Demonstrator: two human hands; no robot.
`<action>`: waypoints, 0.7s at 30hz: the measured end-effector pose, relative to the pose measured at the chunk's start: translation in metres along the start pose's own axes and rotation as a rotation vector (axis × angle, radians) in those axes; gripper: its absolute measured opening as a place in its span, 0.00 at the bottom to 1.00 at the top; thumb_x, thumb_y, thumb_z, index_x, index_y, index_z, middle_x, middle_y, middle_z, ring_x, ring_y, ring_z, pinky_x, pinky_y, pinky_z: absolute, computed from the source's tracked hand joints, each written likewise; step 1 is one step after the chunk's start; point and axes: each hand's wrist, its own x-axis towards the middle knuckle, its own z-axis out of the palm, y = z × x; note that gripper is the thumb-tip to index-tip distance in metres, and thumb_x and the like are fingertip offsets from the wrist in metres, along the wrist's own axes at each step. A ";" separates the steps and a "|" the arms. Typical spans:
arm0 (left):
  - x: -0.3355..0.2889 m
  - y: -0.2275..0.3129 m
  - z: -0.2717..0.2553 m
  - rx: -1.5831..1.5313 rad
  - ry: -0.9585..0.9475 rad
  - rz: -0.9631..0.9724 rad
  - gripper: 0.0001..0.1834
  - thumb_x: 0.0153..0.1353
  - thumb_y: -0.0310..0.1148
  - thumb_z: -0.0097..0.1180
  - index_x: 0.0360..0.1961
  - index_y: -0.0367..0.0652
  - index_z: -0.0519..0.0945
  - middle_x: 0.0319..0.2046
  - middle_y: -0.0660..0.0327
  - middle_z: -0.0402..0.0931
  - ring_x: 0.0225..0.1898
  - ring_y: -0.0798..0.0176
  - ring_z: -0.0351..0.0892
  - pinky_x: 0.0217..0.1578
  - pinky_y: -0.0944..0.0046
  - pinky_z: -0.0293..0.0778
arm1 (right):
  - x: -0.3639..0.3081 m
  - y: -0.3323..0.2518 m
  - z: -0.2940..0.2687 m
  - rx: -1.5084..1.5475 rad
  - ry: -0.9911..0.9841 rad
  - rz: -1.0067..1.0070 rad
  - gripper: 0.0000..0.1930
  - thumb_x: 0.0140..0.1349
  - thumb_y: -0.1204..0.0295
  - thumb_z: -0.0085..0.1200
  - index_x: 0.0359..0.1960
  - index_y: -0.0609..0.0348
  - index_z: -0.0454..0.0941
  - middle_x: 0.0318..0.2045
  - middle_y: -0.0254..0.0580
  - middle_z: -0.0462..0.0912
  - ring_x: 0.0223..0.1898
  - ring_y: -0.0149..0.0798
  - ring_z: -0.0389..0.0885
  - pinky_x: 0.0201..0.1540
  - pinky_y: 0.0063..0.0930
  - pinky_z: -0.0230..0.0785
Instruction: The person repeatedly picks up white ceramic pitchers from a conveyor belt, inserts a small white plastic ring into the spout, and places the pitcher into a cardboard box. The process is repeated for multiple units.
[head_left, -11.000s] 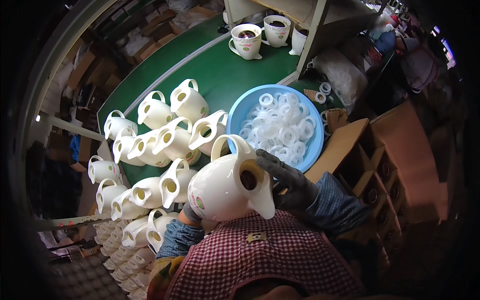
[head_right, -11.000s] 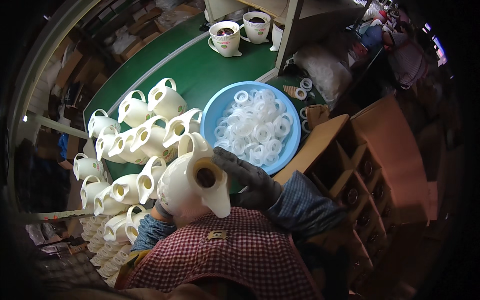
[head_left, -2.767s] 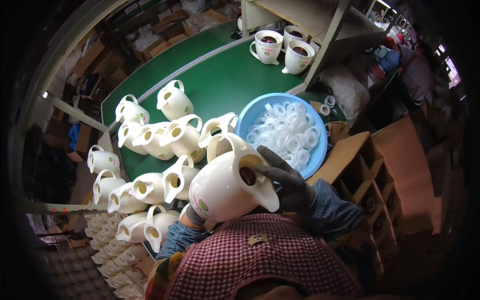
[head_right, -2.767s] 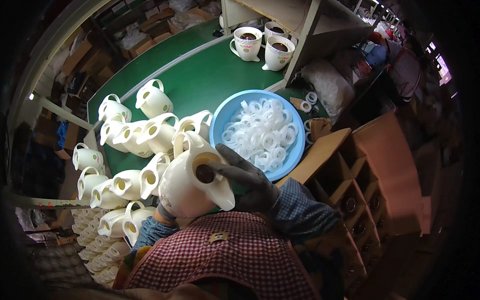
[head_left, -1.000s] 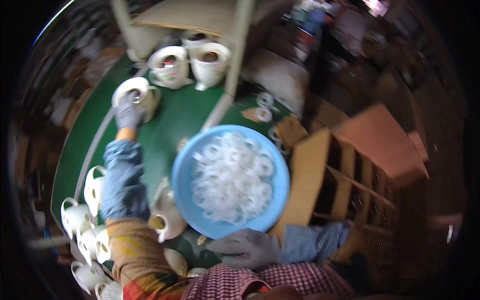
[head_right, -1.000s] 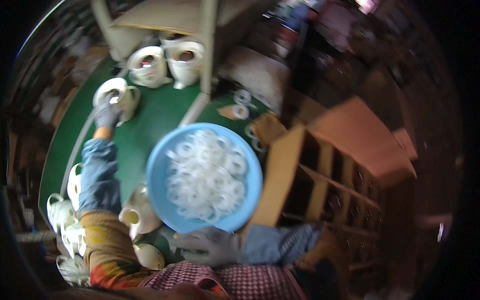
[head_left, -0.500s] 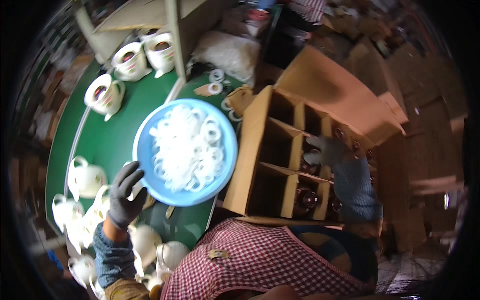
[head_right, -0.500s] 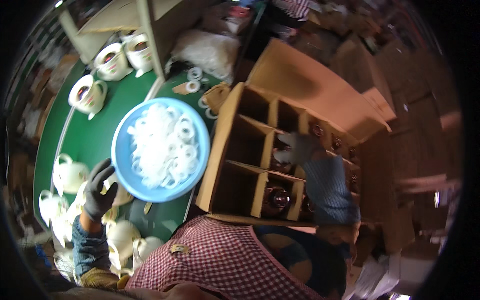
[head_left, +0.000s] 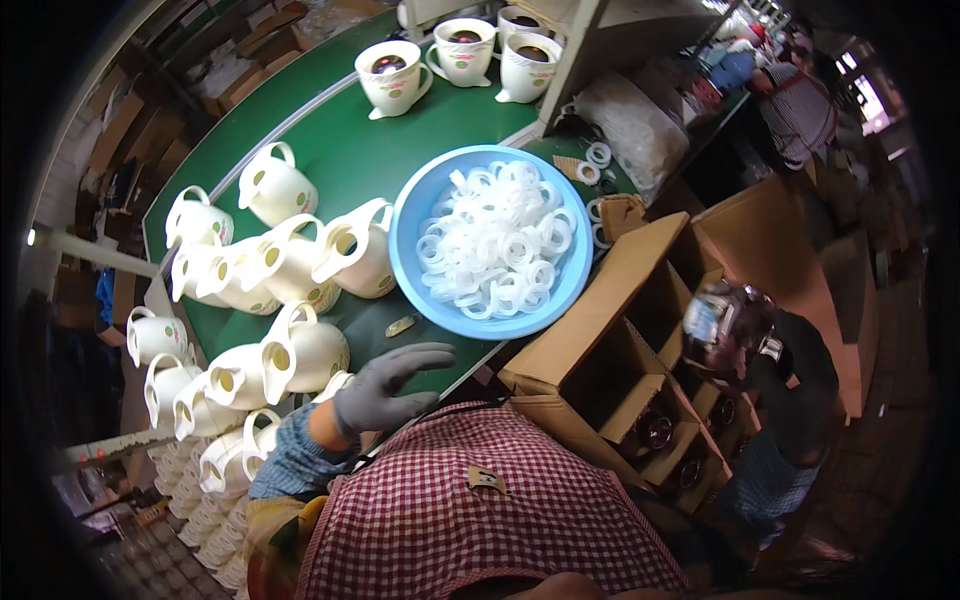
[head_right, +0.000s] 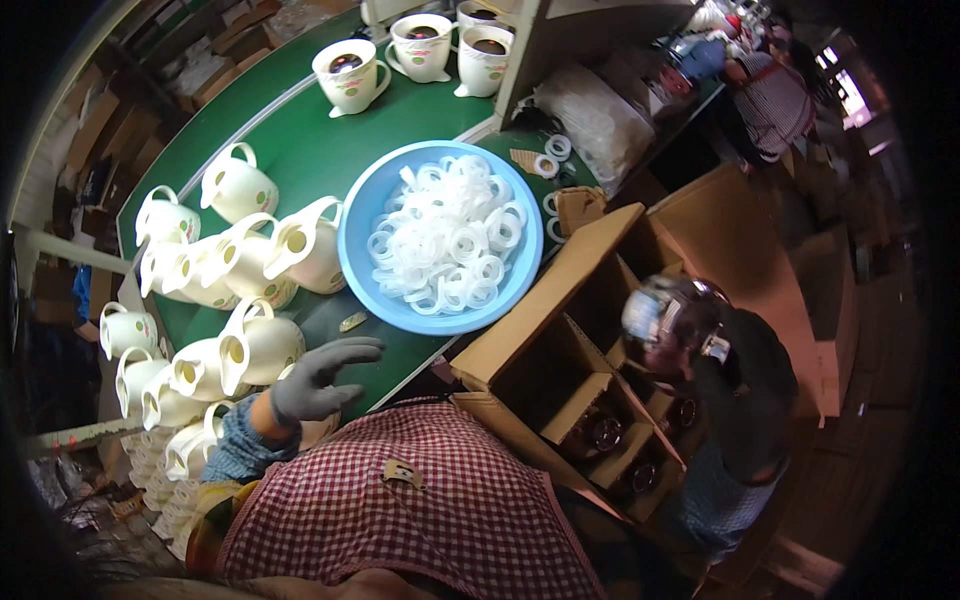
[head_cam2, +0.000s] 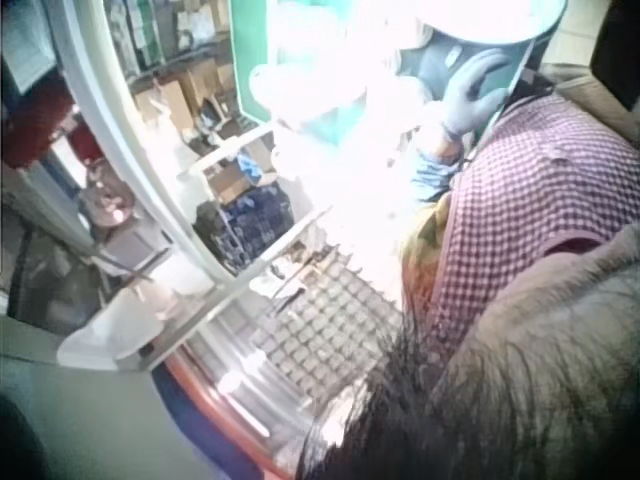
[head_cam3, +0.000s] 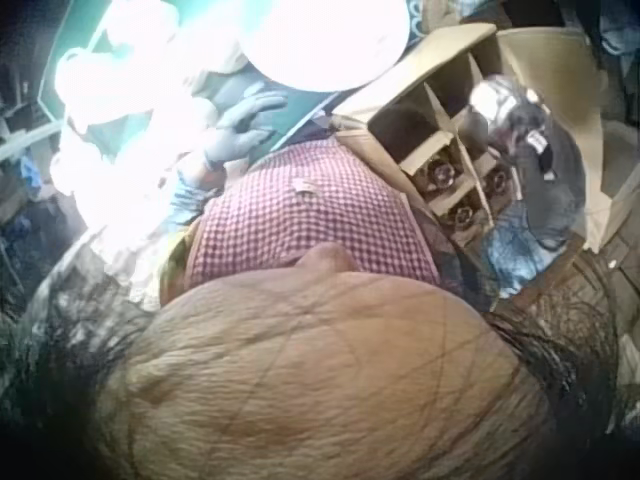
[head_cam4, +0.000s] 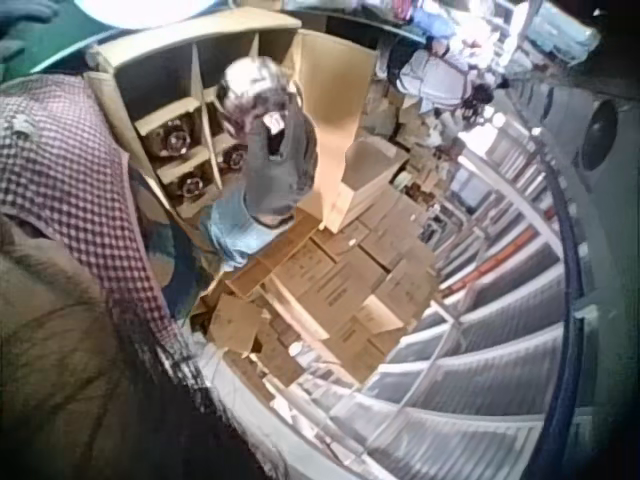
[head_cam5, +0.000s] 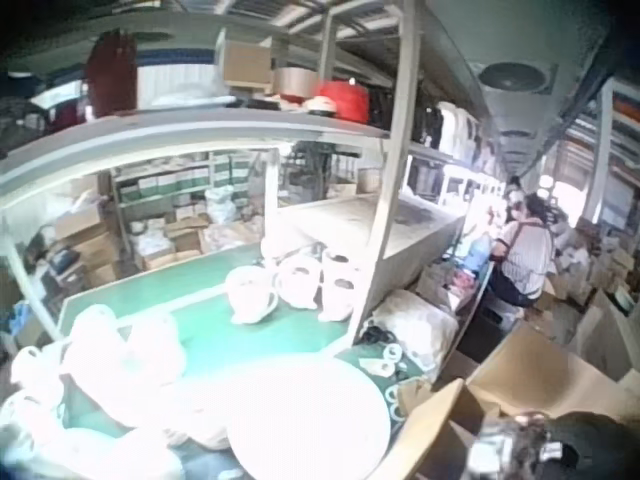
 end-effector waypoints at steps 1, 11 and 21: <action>0.002 -0.003 0.010 -0.141 0.002 -0.008 0.33 0.61 0.25 0.66 0.68 0.36 0.72 0.69 0.49 0.70 0.71 0.52 0.68 0.71 0.54 0.62 | 0.011 -0.020 0.015 0.087 -0.050 -0.120 0.21 0.55 0.80 0.67 0.52 0.63 0.82 0.46 0.50 0.86 0.49 0.50 0.87 0.50 0.41 0.81; -0.046 -0.047 0.019 -1.303 0.488 0.002 0.50 0.58 0.48 0.72 0.76 0.45 0.61 0.71 0.54 0.67 0.73 0.54 0.65 0.73 0.49 0.61 | 0.111 -0.155 0.246 0.535 -0.877 -0.536 0.26 0.64 0.58 0.67 0.62 0.50 0.79 0.52 0.49 0.84 0.49 0.51 0.86 0.51 0.43 0.80; -0.096 -0.083 0.005 -1.387 0.773 0.151 0.47 0.61 0.58 0.64 0.75 0.47 0.62 0.71 0.55 0.67 0.72 0.51 0.67 0.74 0.46 0.62 | 0.211 -0.106 0.484 -0.938 -0.806 -0.351 0.26 0.67 0.49 0.57 0.64 0.41 0.80 0.64 0.42 0.77 0.62 0.47 0.80 0.62 0.48 0.70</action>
